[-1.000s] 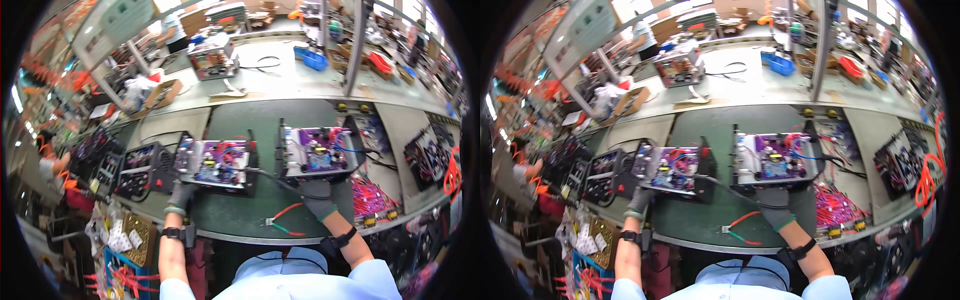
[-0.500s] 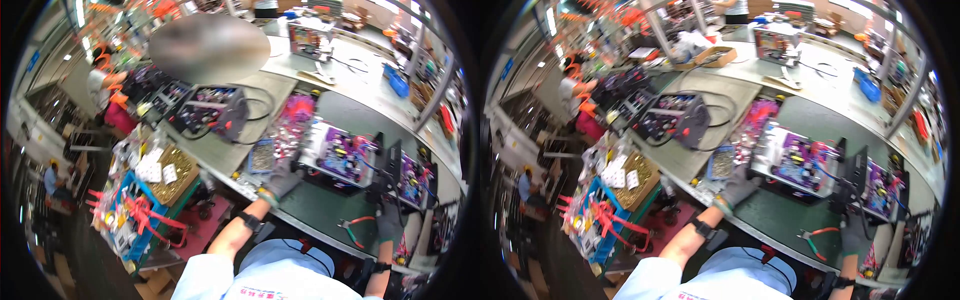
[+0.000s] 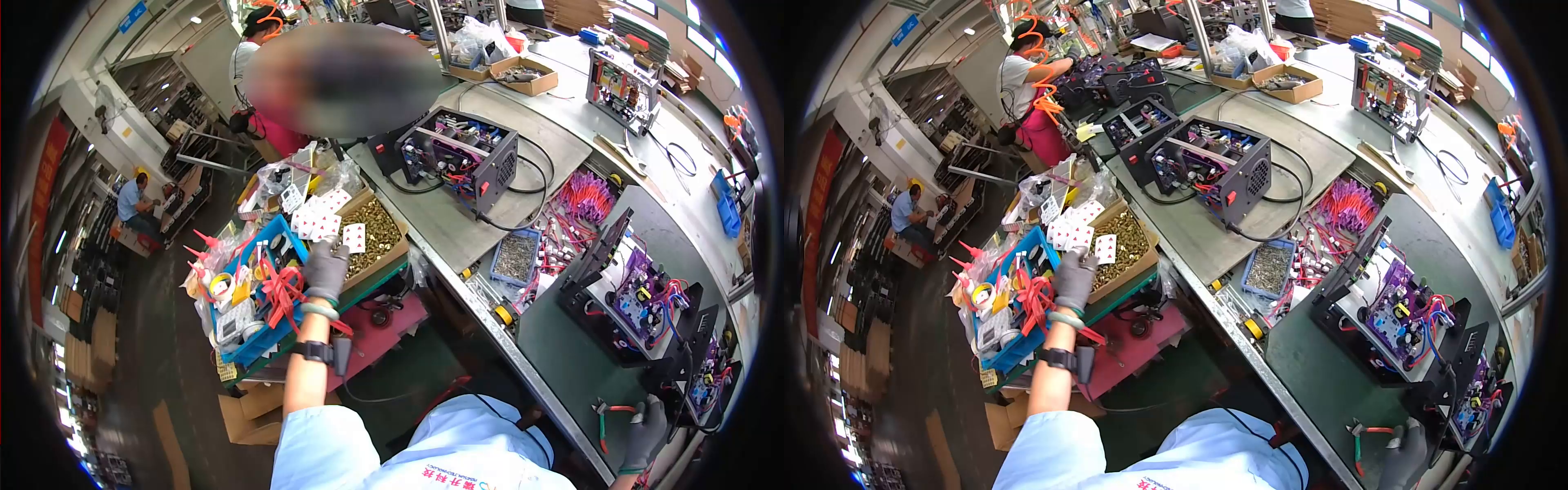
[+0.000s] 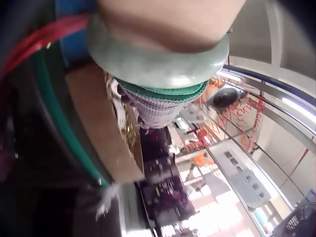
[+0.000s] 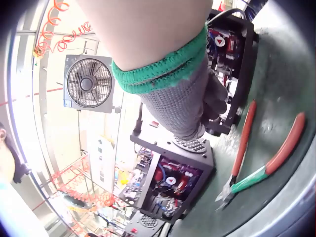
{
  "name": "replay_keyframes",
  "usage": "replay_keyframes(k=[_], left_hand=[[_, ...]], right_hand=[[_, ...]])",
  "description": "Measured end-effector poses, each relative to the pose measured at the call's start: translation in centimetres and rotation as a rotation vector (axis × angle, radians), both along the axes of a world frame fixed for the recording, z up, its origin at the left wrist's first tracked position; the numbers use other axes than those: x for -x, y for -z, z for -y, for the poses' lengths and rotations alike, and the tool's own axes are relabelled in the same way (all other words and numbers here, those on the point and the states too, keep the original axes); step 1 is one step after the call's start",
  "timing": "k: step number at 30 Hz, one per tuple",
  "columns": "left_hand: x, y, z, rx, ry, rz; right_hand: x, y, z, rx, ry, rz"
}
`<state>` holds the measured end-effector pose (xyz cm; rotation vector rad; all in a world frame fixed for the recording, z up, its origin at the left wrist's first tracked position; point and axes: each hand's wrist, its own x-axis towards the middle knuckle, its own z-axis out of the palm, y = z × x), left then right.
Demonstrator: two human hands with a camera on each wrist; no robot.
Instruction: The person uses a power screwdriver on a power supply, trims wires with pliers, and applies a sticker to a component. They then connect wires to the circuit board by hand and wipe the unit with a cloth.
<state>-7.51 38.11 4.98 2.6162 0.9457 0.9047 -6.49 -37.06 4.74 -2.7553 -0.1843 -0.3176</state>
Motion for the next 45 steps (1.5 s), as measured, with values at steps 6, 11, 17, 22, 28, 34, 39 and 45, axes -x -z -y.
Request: replay_keyframes(k=[6,11,17,22,28,34,39,45], left_hand=[[-3.1,-4.2,-4.4,0.004,-0.283,-0.476],[-5.2,1.6,-8.6,-0.21,-0.315,-0.55],[-5.4,-0.5,-10.5,-0.204,-0.162,-0.497],[-4.0,-1.3,-11.7,-0.188,-0.196,-0.456],[-3.7,-4.0,-3.8,0.035,0.022,-0.407],[-5.9,-4.3,1.8,0.069,-0.09,-0.585],[-8.1,-4.5,1.5,0.13,-0.191,-0.711],[-6.8,-4.2,-1.4,0.207,-0.042,-0.701]], right_hand=[[-0.8,-2.0,-5.8,-0.022,-0.067,-0.056],[-0.1,-3.7,-8.7,-0.057,-0.085,-0.058],[0.8,-3.6,-7.6,0.045,-0.037,-0.103],[0.2,-2.4,-8.2,-0.043,-0.101,-0.049],[-0.6,-0.4,-8.8,-0.056,-0.084,-0.144],[-1.5,-0.9,-10.0,-0.013,-0.145,-0.147],[-1.2,0.1,-10.0,-0.053,-0.121,-0.159],[-0.8,-0.3,-10.1,-0.096,-0.101,-0.173]])
